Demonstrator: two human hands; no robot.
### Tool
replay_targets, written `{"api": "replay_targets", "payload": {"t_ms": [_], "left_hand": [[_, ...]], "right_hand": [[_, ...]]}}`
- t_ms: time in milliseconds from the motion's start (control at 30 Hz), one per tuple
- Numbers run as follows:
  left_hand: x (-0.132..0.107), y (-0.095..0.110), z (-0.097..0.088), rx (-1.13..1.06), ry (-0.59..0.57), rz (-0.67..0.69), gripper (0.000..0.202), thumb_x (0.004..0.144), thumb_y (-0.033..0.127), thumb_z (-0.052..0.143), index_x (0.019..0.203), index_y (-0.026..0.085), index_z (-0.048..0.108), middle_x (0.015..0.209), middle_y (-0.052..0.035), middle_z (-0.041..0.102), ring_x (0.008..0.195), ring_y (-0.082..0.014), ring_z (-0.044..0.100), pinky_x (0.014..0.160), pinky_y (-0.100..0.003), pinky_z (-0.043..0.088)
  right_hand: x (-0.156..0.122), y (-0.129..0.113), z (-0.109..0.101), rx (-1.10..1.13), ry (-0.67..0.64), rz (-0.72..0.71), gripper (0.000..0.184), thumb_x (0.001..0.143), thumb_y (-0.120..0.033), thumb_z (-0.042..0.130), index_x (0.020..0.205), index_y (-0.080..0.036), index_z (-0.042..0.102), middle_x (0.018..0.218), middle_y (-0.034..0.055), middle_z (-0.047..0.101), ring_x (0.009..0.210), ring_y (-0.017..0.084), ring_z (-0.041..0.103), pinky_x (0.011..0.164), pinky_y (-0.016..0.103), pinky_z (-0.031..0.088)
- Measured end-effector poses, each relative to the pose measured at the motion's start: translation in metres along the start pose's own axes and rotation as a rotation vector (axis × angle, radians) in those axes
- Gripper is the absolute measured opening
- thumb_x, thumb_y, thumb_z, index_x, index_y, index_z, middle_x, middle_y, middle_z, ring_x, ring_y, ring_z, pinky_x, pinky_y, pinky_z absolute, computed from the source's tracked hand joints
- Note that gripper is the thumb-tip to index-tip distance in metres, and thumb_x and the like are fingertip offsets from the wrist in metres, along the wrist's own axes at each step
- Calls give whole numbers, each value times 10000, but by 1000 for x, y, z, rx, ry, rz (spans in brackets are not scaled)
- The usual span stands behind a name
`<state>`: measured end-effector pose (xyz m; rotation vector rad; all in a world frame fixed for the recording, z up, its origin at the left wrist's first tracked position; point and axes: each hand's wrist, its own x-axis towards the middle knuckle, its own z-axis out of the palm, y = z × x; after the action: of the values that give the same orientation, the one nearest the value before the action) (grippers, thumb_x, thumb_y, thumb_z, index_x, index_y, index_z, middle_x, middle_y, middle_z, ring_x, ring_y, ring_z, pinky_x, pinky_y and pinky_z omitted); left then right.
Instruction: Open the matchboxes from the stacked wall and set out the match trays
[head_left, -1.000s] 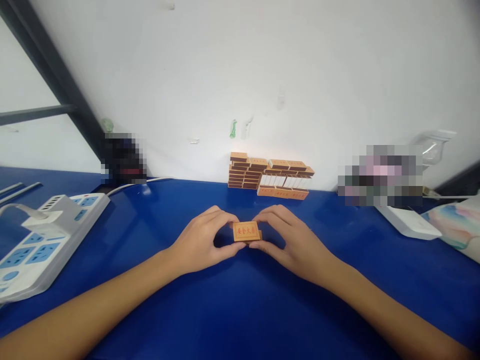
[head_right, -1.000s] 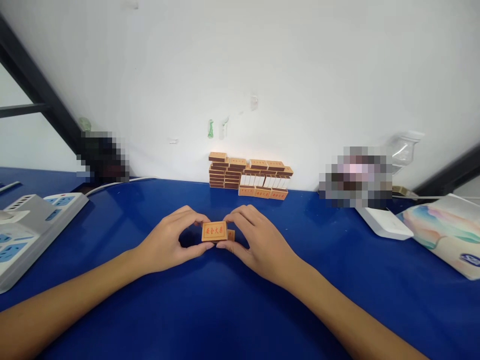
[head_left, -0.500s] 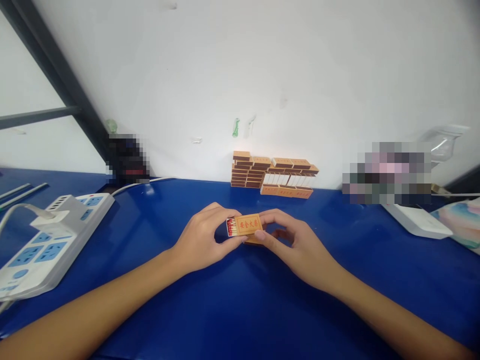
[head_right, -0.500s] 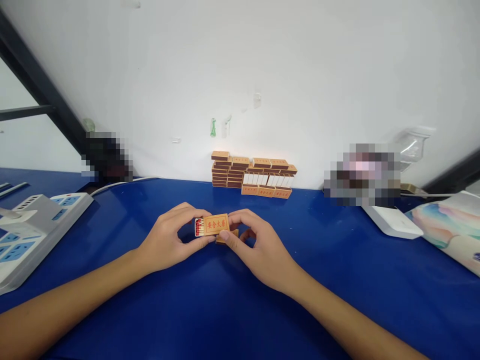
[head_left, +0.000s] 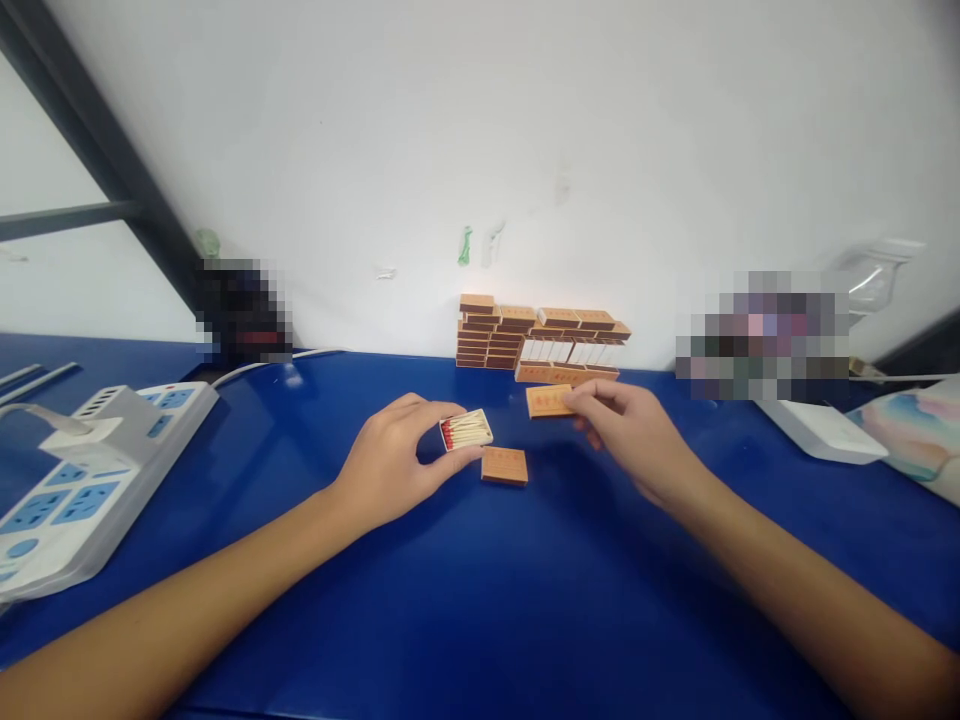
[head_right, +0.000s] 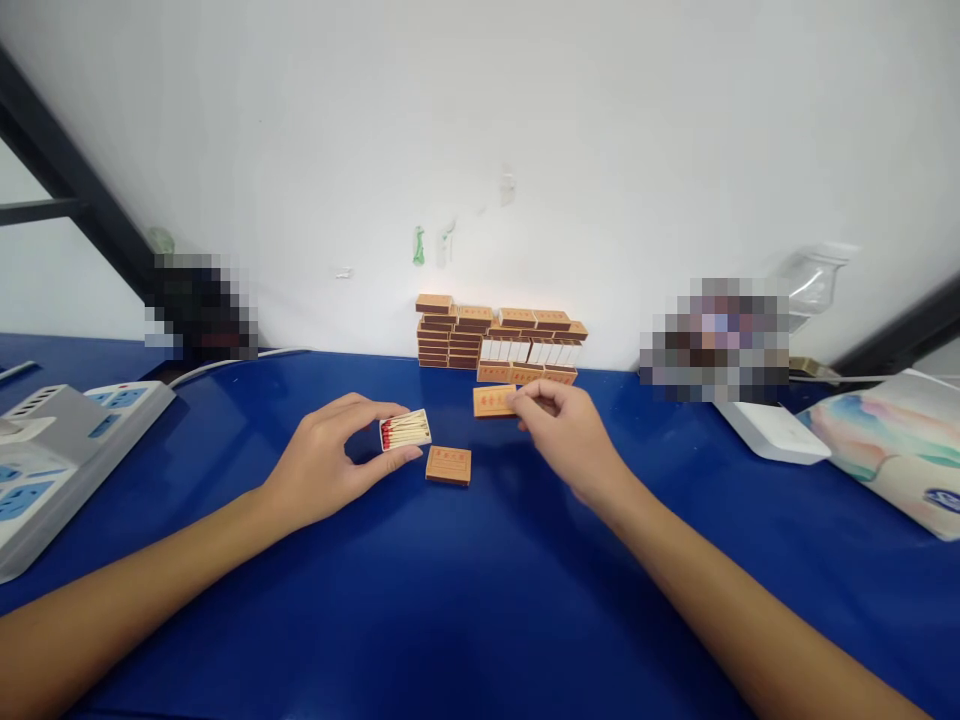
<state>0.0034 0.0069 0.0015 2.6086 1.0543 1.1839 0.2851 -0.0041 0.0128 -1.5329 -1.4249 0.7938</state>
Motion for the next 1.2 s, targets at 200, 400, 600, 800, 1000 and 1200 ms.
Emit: {"api": "replay_targets", "payload": {"t_ms": [200,400,600,800,1000,1200], "left_hand": [[2,-7,-2,81,-169,-56,309,944,479,709,1077,201,725,1054,-41,780,987,-241,672,852,-396,570],[6,-11,-5,189,-297,-46,229,919,420,697,978,199,711,986,-54,755,955,-265,650,813,-414,555],[4,-8,-7,167,-306,13,406,903,414,713,1230,175,674,1168,-93,734,1091,-292,639,961,-475,541],[1,4,-5,-2,-290,212,383,943,408,727,1239,177,655,1102,-73,741,1017,-240,640,922,-425,532],[3,4,-5,-30,-115,167,272,916,334,764,1126,191,667,1007,-50,734,913,-211,624,847,-386,520],[2,7,-3,-69,-69,165,276,918,337,764,1132,193,664,1009,-52,737,879,-199,631,823,-376,524]], "right_hand": [[20,27,-18,-542,4,-54,338,877,-556,646,835,-223,605,864,66,695,767,232,632,655,341,444],[-11,12,8,-611,42,-292,415,936,-640,606,1004,-231,586,1008,82,676,821,246,651,677,365,486],[-32,0,21,-599,-313,-503,309,920,-498,733,1054,-237,636,1119,69,654,941,229,660,795,372,540],[-33,-5,22,-455,-358,-512,276,938,-430,741,1121,-249,644,1027,44,676,861,199,639,755,347,523],[-38,-11,30,-79,-296,-259,383,904,-519,749,1145,-246,630,1008,36,691,769,166,607,665,320,522],[-48,-23,36,193,-442,-80,378,934,-585,673,1075,-234,697,992,39,700,760,160,615,604,283,525]]}}
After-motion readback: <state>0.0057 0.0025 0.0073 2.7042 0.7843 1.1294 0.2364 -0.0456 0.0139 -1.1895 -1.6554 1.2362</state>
